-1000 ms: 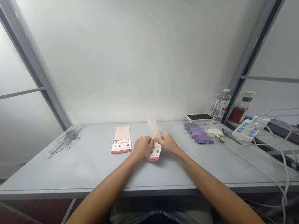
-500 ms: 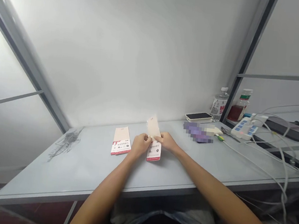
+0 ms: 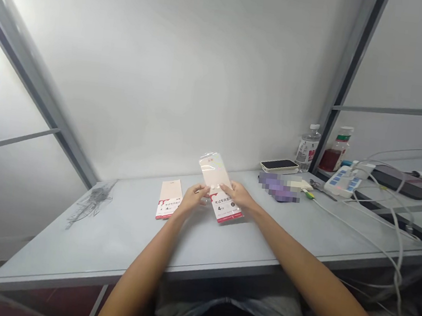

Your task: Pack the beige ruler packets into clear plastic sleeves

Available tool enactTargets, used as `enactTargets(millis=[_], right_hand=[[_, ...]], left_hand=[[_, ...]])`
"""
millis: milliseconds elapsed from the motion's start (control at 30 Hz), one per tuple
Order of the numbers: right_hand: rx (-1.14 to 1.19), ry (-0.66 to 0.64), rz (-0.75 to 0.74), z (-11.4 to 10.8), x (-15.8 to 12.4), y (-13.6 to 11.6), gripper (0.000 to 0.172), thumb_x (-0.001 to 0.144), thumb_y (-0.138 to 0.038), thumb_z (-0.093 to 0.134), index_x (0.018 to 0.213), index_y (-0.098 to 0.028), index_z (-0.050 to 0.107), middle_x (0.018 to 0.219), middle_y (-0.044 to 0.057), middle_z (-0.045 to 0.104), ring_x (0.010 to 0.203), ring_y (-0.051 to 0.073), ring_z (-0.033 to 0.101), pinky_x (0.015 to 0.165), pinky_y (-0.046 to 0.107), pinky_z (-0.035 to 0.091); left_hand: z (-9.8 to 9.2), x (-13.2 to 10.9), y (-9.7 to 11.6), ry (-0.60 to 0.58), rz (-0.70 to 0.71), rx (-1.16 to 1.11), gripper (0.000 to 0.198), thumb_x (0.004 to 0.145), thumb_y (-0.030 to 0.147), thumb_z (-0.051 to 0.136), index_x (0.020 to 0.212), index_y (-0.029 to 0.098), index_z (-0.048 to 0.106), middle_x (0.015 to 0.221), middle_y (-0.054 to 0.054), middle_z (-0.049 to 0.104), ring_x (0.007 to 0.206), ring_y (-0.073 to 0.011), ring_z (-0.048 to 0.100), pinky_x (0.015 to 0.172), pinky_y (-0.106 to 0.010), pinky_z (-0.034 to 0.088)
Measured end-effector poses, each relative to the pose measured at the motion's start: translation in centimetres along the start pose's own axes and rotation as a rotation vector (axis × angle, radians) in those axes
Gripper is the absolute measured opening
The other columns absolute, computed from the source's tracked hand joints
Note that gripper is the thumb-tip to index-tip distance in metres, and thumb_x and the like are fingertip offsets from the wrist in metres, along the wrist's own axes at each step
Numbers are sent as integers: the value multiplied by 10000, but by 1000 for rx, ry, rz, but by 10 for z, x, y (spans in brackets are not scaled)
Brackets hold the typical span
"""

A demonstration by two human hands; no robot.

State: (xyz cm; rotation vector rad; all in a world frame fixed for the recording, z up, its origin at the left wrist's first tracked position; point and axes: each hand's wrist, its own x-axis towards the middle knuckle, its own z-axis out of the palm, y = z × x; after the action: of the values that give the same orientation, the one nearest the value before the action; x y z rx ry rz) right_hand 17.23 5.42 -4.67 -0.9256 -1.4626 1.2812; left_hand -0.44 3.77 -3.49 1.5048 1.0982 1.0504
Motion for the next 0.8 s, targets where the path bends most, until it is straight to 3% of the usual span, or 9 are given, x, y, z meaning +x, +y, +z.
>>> enactTargets(millis=[167,333,433,500,633,700,800], right_hand=[[-9,15,-19,0,1,-1,328,733,-462,558,844,-154,540,743,54,668,620,156,621,541,253,483],[-115,169,-21,-18,6,-2,305,749,-446,526,821,-150,529,624,51,638,486,133,576,427,222,410],[-336,296,5,-34,9,0,316,772,-429,483,864,-134,551,641,51,633,463,106,534,431,213,395],[-513,349,63,-43,10,4,332,788,-415,449,932,-136,557,667,48,641,469,104,525,475,225,414],[-782,419,205,-54,12,15,423,726,-405,531,1032,-113,547,764,110,645,700,216,592,622,320,429],[-888,444,249,-55,12,19,442,696,-417,566,995,-92,570,879,173,624,868,293,567,707,379,406],[-1002,454,278,-57,10,20,453,724,-467,517,939,-76,598,987,218,577,966,341,520,762,418,380]], left_hand=[[-4,1,1,52,57,-64,318,728,474,516,728,157,490,813,-42,587,788,-146,569,627,-254,469],[-24,3,9,193,26,-7,250,766,424,456,733,176,459,725,-22,561,675,-121,568,633,-266,473],[-51,1,13,239,-79,241,233,795,400,395,776,176,457,712,-37,572,596,-121,563,540,-241,442],[-70,-2,12,265,-249,550,224,809,377,362,758,184,461,697,-26,580,566,-114,552,517,-228,411],[-95,-5,0,332,-415,725,152,739,289,478,640,174,463,619,-44,575,580,-176,556,542,-283,391],[-100,-6,-7,385,-479,790,150,697,269,519,598,177,455,595,-66,569,619,-225,566,557,-318,387],[-103,-8,-11,448,-487,835,158,675,307,536,601,191,458,609,-89,579,680,-271,579,562,-336,388]])
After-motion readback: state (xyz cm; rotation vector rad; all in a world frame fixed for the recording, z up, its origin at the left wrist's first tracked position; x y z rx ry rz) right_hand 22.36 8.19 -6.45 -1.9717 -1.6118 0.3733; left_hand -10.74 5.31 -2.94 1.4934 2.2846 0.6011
